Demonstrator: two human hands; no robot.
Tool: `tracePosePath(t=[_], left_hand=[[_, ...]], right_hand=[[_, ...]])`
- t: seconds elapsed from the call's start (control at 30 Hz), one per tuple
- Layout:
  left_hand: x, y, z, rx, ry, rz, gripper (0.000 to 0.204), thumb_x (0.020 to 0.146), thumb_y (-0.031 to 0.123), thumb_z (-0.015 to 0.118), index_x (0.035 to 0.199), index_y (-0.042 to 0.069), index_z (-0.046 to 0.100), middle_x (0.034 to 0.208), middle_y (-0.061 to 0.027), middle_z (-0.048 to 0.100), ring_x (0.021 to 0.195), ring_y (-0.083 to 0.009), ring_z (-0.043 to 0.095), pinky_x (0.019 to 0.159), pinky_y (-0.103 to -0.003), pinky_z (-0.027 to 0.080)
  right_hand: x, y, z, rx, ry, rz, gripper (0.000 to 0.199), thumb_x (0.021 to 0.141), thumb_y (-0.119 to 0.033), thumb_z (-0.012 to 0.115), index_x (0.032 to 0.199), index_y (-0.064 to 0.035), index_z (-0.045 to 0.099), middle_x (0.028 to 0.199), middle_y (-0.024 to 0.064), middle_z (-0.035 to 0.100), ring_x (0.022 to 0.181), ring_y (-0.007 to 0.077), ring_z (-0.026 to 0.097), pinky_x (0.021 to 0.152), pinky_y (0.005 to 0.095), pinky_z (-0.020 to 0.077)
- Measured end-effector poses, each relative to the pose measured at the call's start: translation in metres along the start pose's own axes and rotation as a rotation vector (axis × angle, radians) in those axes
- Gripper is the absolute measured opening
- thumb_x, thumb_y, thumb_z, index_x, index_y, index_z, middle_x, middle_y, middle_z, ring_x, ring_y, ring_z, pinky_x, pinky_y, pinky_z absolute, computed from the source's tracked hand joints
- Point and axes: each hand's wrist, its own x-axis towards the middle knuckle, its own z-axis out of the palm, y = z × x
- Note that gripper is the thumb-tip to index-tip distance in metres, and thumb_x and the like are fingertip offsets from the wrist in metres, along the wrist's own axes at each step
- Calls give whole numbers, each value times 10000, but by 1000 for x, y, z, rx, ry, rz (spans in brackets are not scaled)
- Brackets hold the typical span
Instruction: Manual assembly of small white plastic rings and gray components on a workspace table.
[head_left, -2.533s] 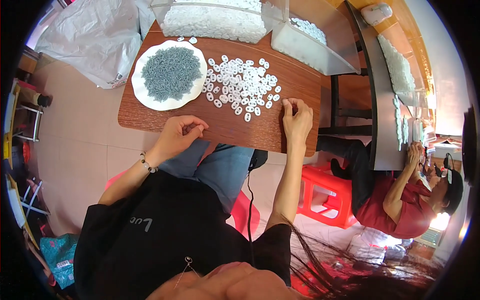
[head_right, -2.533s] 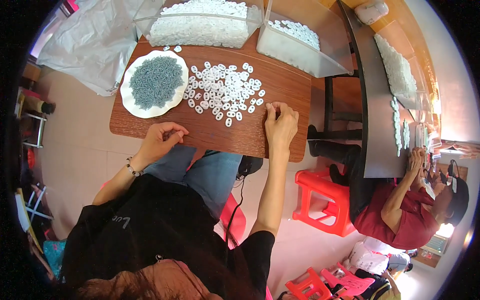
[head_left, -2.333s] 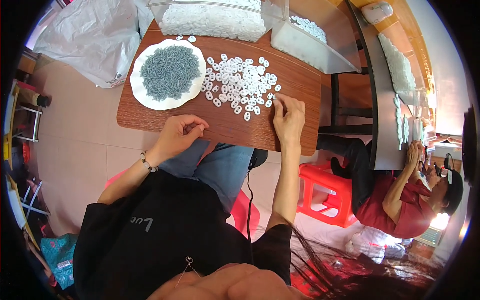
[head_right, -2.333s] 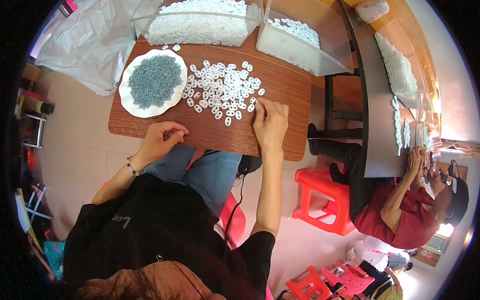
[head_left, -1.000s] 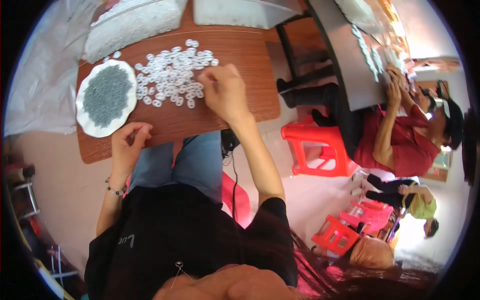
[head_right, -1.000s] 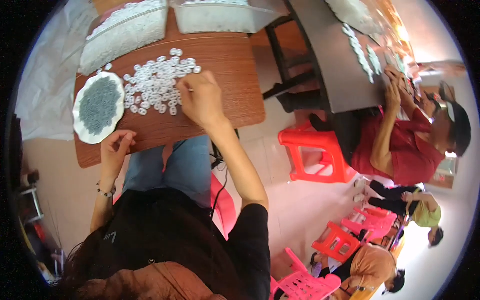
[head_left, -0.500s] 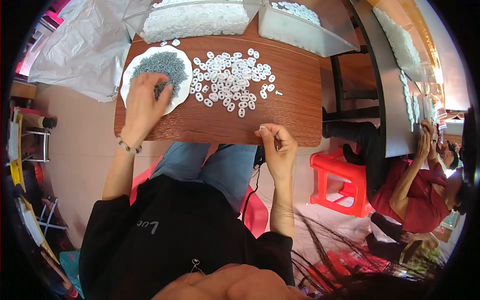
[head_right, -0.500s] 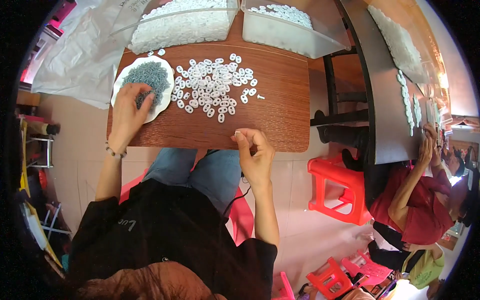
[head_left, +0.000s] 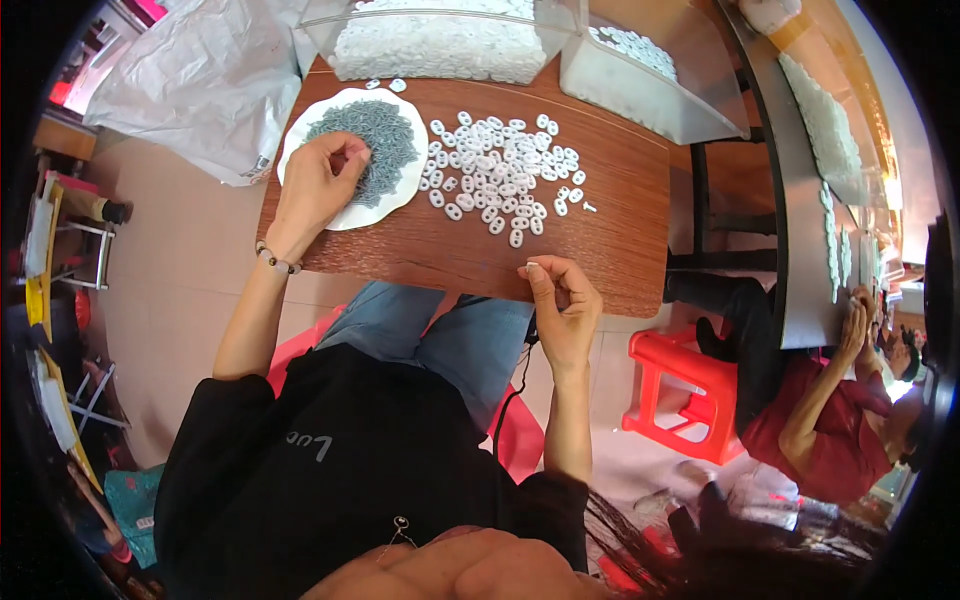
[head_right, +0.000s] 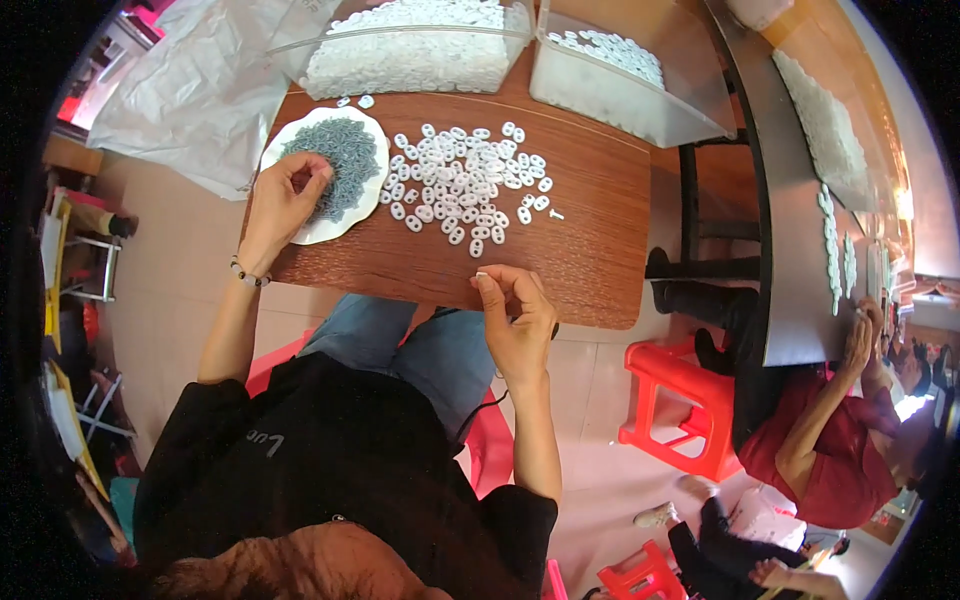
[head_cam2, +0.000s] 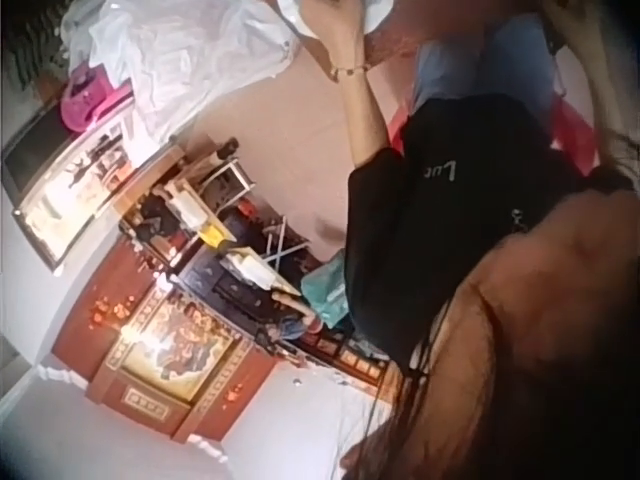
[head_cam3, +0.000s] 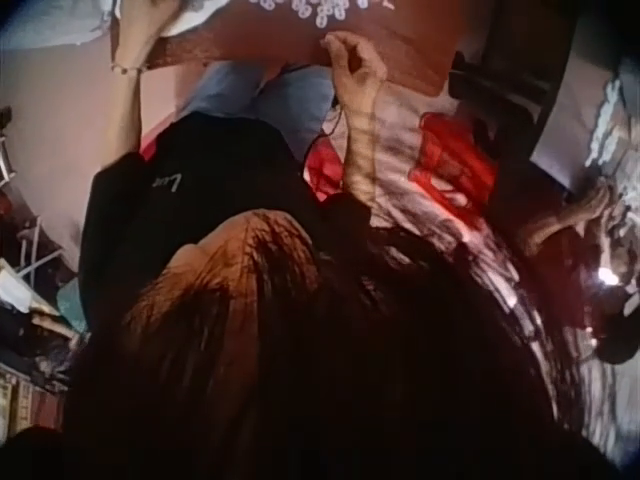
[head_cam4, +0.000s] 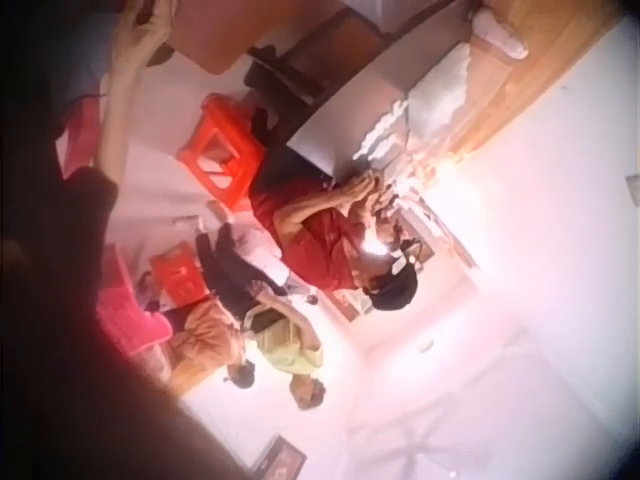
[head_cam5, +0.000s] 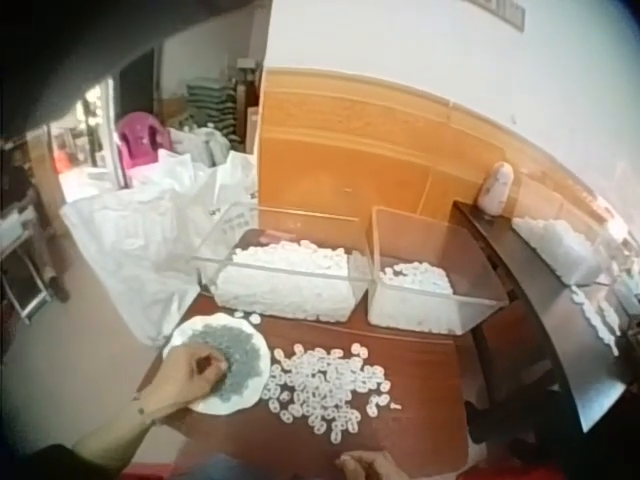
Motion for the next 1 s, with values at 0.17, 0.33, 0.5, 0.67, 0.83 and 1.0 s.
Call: tracePosePath(t=[0.17,0.33,0.5,0.67,0.83,1.0], left_hand=[[0,-20,-3,-344,62,-34,152,884,146,655,897,-2,690,742,15,647,635,-31,525,583,-178,419],[-2,-18,-9,-795,-13,-366,134,894,156,661,939,31,680,784,2,654,630,-28,523,567,-162,414],[-7,-18,-7,-929,-47,-409,142,909,166,649,961,35,665,816,-7,643,650,-38,531,566,-172,420],[-17,2,-2,-989,-98,-384,145,897,179,667,951,45,674,799,-7,663,618,-21,513,546,-158,388],[-35,25,9,-1092,-157,-405,155,899,181,663,959,38,673,805,-7,659,635,-23,506,563,-168,381],[-34,26,14,-1052,-148,-360,156,904,179,655,958,33,665,783,12,632,630,-16,476,562,-164,358]], right_hand=[[16,-5,16,-87,-32,-228,92,906,-50,633,951,25,661,881,31,650,810,76,584,754,202,450],[31,-17,36,67,-93,-119,92,901,-51,637,952,19,668,855,-5,624,778,58,550,723,194,437],[46,-17,57,103,-161,-37,103,902,-52,623,974,-1,676,826,-18,618,767,44,541,708,189,435],[61,-37,74,-122,-256,-190,137,892,-65,623,1013,-25,676,818,-30,626,754,37,537,689,189,435],[61,-46,90,47,-306,-128,138,884,-85,647,1004,-23,678,814,-30,625,746,34,533,660,196,431],[63,-45,96,65,-248,-160,166,863,-86,678,1022,-39,687,805,-8,625,729,47,535,649,211,436]])
